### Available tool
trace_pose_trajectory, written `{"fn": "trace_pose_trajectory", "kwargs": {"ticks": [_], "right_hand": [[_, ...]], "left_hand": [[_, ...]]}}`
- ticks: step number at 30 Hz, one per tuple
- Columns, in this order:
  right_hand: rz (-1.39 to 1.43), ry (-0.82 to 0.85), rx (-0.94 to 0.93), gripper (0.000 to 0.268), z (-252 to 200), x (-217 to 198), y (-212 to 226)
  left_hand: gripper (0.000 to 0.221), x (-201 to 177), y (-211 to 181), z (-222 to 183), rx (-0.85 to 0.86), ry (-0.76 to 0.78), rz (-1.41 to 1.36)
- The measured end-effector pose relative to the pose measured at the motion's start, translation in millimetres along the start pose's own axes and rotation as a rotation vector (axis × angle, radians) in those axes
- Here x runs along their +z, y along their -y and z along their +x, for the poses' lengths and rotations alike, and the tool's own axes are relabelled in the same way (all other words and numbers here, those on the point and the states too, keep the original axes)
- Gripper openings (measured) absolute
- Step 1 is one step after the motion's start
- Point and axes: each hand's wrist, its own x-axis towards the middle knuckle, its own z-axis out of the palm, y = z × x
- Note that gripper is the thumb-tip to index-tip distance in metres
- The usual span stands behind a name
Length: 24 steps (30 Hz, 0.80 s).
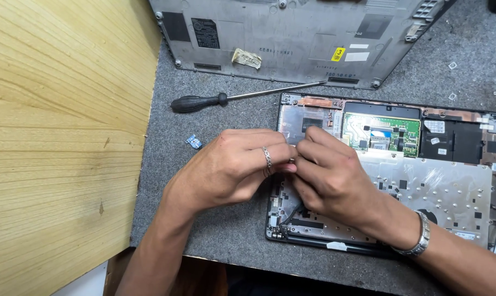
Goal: Disassembling and cleaning the internal components of a laptop using a screwdriver and a toothbrush.
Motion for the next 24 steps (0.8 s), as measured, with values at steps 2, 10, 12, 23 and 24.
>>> {"fn": "trace_pose_trajectory", "kwargs": {"ticks": [2, 10, 12, 23, 24], "right_hand": [[-0.051, -0.014, -0.022, 0.030, 0, 1, 4], [0.036, 0.074, 0.049, 0.016, 1, -15, -6], [0.040, 0.250, 0.097, 0.024, 4, -29, -15], [-0.487, 0.386, 0.019, 0.048, -19, -42, 7], [-0.517, 0.365, -0.009, 0.050, -21, -40, 7]], "left_hand": [[0.006, -2, 1, 0, -0.001, 0.016, -0.034], [0.008, -3, -6, 2, -0.069, 0.021, -0.099], [0.017, -7, -13, 3, -0.110, -0.142, -0.026], [0.010, 1, -2, 0, -0.052, -0.301, 0.343], [0.012, 3, 0, -1, -0.066, -0.290, 0.339]]}}
